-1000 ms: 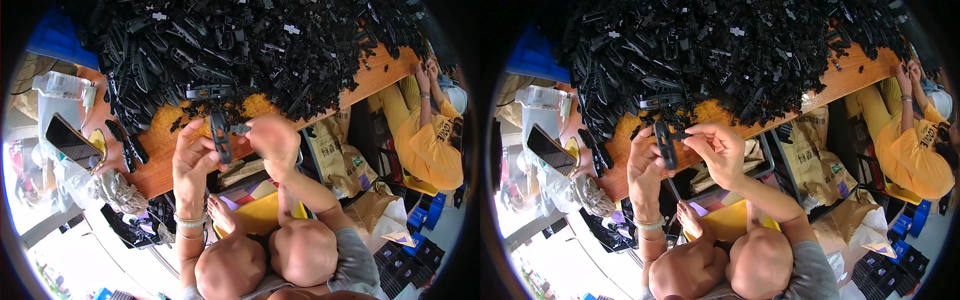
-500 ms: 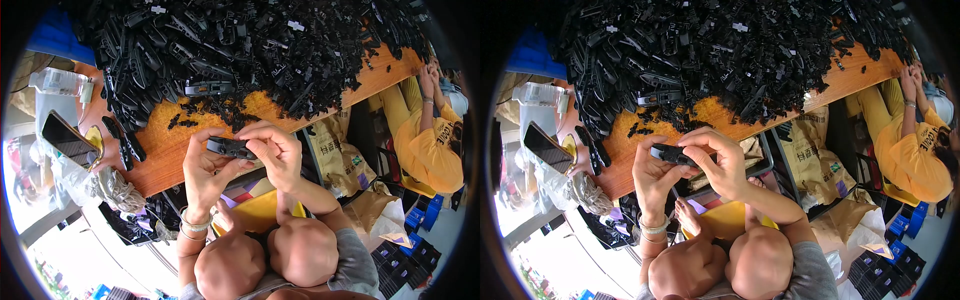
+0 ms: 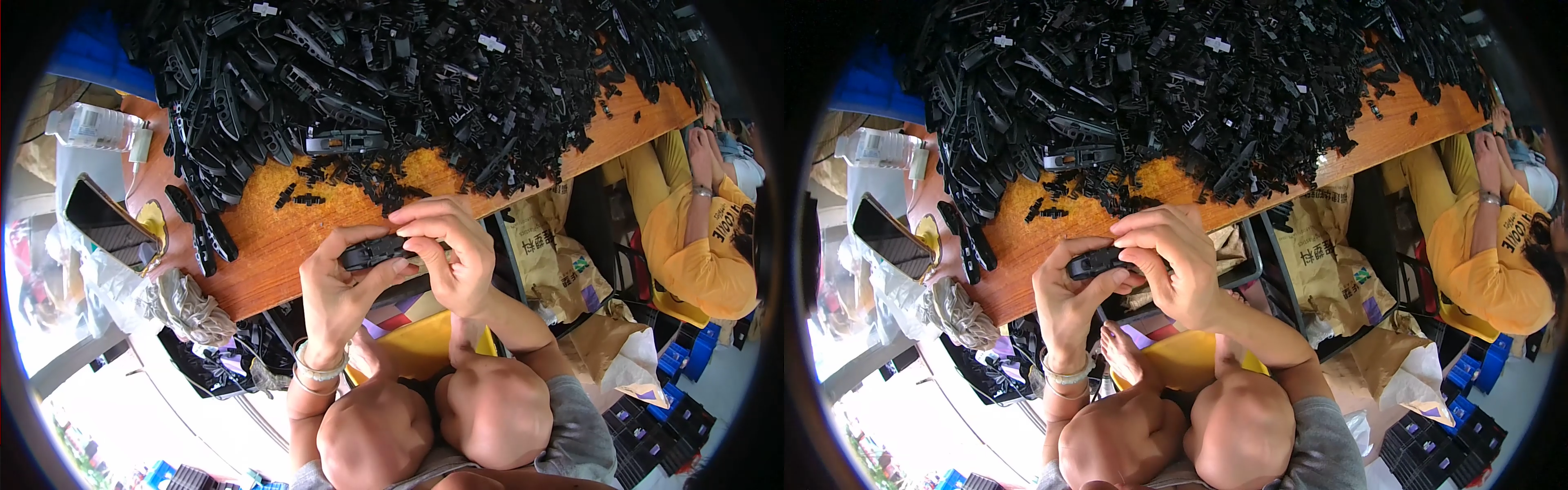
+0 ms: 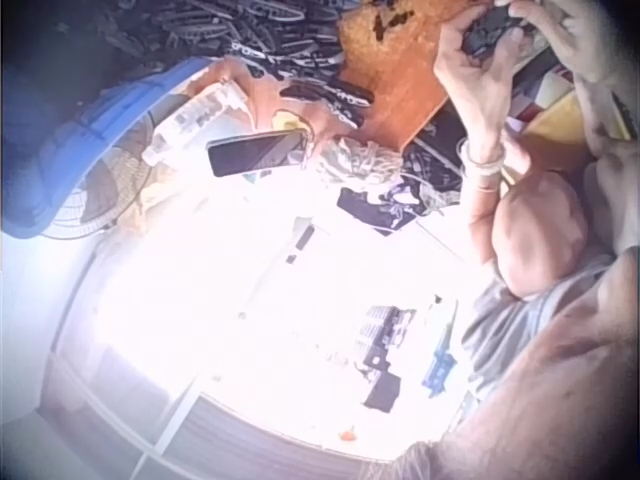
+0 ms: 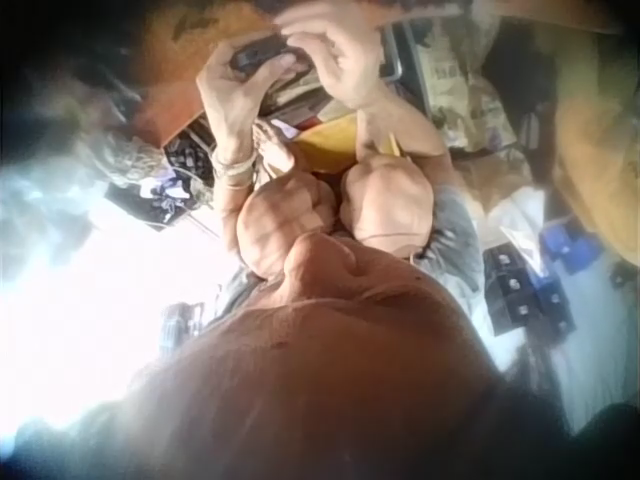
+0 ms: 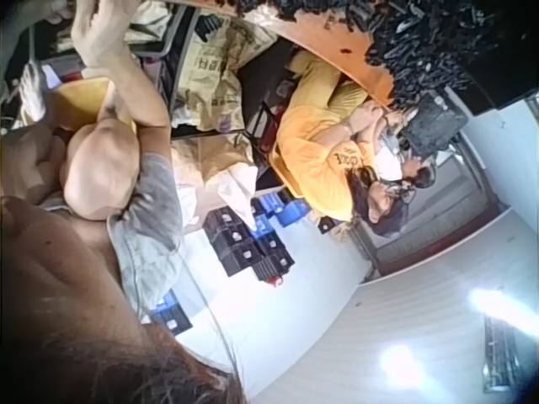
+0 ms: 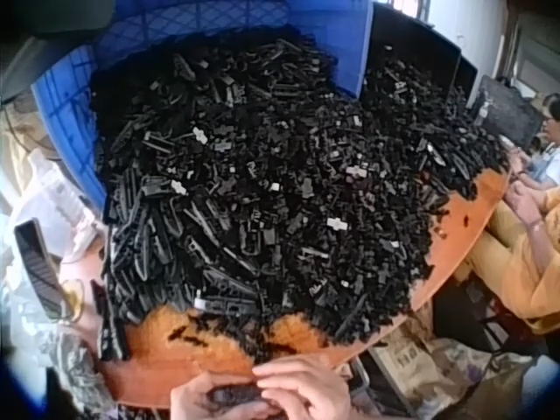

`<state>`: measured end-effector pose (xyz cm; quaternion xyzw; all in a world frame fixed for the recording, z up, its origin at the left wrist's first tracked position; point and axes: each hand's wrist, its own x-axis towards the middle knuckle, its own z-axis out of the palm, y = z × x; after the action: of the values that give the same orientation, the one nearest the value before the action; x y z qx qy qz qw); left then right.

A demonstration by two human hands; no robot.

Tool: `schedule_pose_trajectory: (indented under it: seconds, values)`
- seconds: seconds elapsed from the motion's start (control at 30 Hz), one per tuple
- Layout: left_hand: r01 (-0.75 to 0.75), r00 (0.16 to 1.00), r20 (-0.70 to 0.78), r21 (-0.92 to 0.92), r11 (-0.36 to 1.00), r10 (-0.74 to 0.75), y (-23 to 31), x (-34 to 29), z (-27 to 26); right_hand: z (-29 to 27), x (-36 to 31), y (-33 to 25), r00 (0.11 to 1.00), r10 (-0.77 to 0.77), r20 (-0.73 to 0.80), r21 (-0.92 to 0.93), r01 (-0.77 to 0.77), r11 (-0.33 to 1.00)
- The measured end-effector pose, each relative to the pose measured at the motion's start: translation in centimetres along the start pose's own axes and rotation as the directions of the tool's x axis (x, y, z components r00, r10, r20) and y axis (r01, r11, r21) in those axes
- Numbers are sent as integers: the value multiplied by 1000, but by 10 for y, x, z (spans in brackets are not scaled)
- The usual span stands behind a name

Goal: The person sorts and inspects small black plastic components by hand on a table.

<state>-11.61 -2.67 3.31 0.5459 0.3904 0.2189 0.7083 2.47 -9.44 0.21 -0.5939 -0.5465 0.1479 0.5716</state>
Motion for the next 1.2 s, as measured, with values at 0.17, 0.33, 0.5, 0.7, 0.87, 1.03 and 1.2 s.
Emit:
schedule_pose_trajectory:
  seconds: [0.17,0.33,0.5,0.7,0.87,1.03,1.2]
  values:
    - [2,999,-49,-181,983,-11,0,-2,-1,-8,-1,3,991,-135,24,-143,137,980]
    - [-128,991,-26,-11,992,128,-3,-7,-6,-17,-14,-7,884,382,271,214,-442,871]
    - [-131,989,86,131,983,121,1,-7,-7,-28,-17,-3,879,371,301,236,-445,864]
    - [-304,951,221,556,774,214,7,6,-29,-49,-24,2,724,395,565,90,-530,843]
    - [-411,751,55,820,399,658,23,58,-24,-23,-22,11,932,326,160,-90,-315,945]
    - [-351,721,213,933,82,659,25,78,-26,-10,-1,23,1000,-15,4,-601,15,799]
    - [-429,636,119,876,221,762,15,71,-30,-8,-9,29,996,-57,-75,-560,5,829]
